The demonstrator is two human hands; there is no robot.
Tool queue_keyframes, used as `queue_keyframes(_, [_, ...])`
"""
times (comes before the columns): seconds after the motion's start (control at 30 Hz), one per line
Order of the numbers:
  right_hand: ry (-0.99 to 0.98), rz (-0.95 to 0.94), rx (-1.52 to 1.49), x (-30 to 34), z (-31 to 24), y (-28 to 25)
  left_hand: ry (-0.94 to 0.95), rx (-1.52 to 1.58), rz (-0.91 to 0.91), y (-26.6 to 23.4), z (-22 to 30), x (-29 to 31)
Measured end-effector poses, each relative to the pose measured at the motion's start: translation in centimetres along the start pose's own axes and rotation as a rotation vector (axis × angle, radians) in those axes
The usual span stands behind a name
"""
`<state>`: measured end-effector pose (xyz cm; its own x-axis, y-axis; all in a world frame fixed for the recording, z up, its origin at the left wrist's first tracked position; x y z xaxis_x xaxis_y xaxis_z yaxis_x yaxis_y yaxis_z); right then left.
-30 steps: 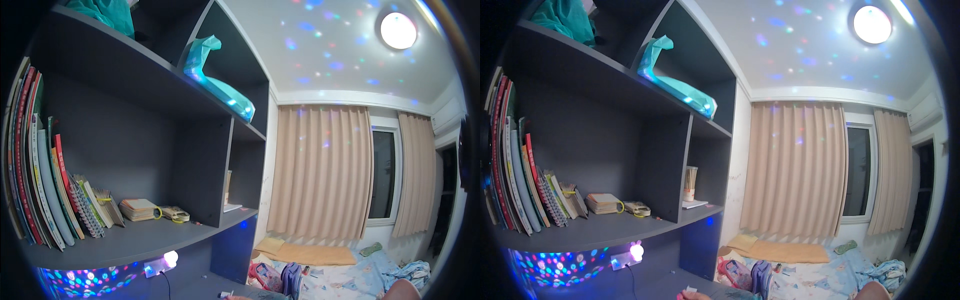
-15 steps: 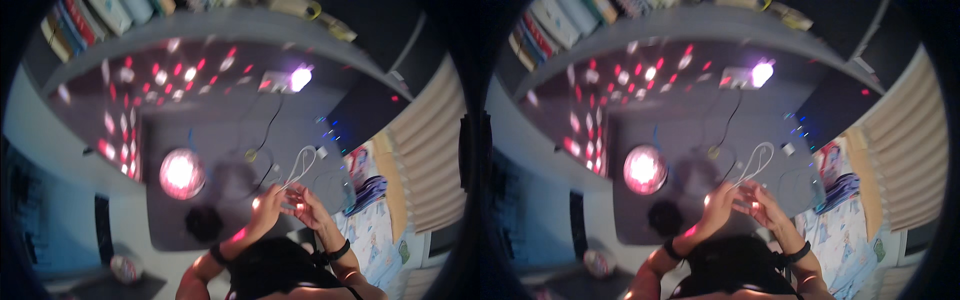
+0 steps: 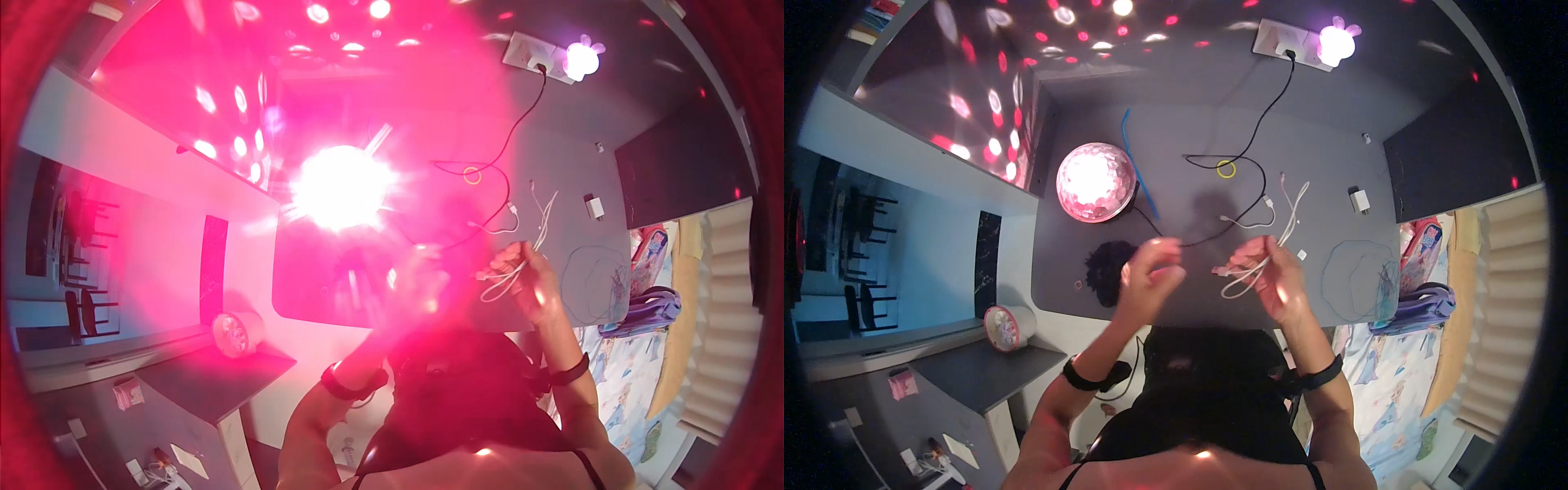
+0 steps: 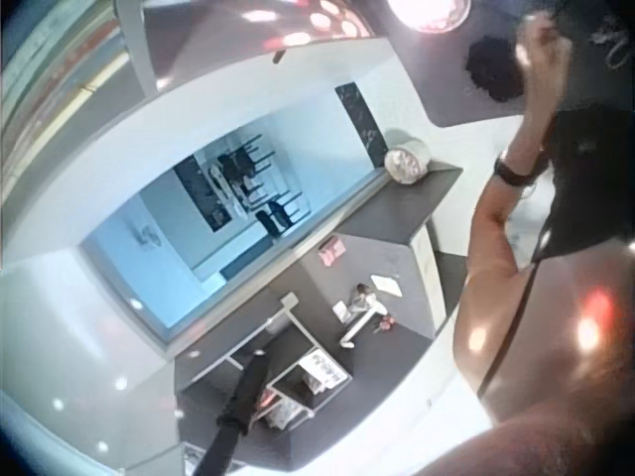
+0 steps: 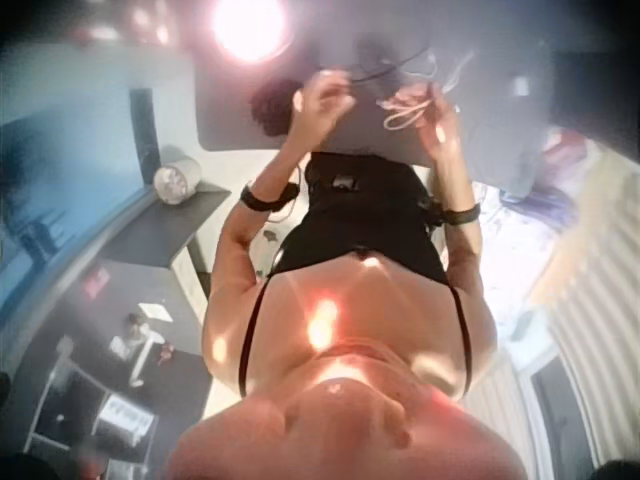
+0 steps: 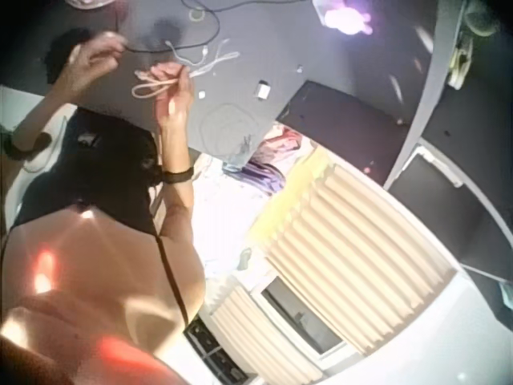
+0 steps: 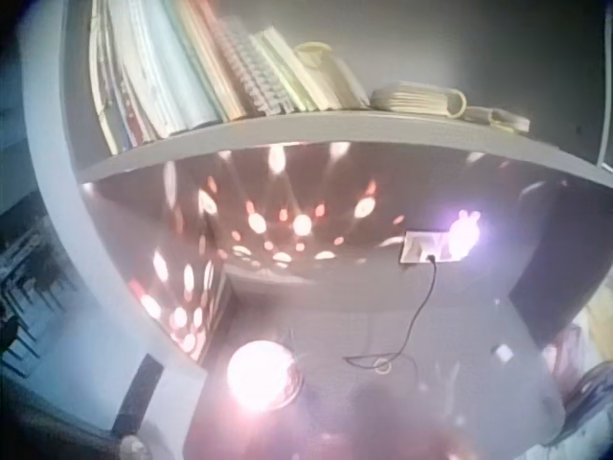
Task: The person organizes various items on a desk, connects a disco light to a power adapter, and puts a book and a pencil container into a backpack on a bed.
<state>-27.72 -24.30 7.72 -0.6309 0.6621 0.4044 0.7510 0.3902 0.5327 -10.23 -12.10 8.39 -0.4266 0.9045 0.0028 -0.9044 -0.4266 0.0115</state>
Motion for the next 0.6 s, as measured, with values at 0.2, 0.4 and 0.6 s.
queue_keyframes(0.2, [0.002,0.1,-0.019,0.2,-0.5,-2.6,-0.472,0.897,0.643,-8.5,-7.0,0.2])
queue_keyframes(0.4, [-0.009,0.136,-0.074,0.6,-0.1,-3.1,-0.476,1.127,0.572,-11.2,-11.2,-3.8])
queue_keyframes(0.6, [-0.043,0.168,-0.072,1.1,-0.4,-3.5,-0.37,1.346,0.568,-11.8,-11.0,-8.4])
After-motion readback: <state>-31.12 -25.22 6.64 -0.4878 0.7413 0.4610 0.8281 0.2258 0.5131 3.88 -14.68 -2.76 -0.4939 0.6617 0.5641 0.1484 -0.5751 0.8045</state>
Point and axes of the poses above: each hand's wrist, its own x-axis away from the middle knuckle, its own y-axis out of the palm, z = x × y, the point moved 2 cm from there along -x, towards the middle knuckle, and after that the axes turned 9 degrees about x, right-handed, at the moved point
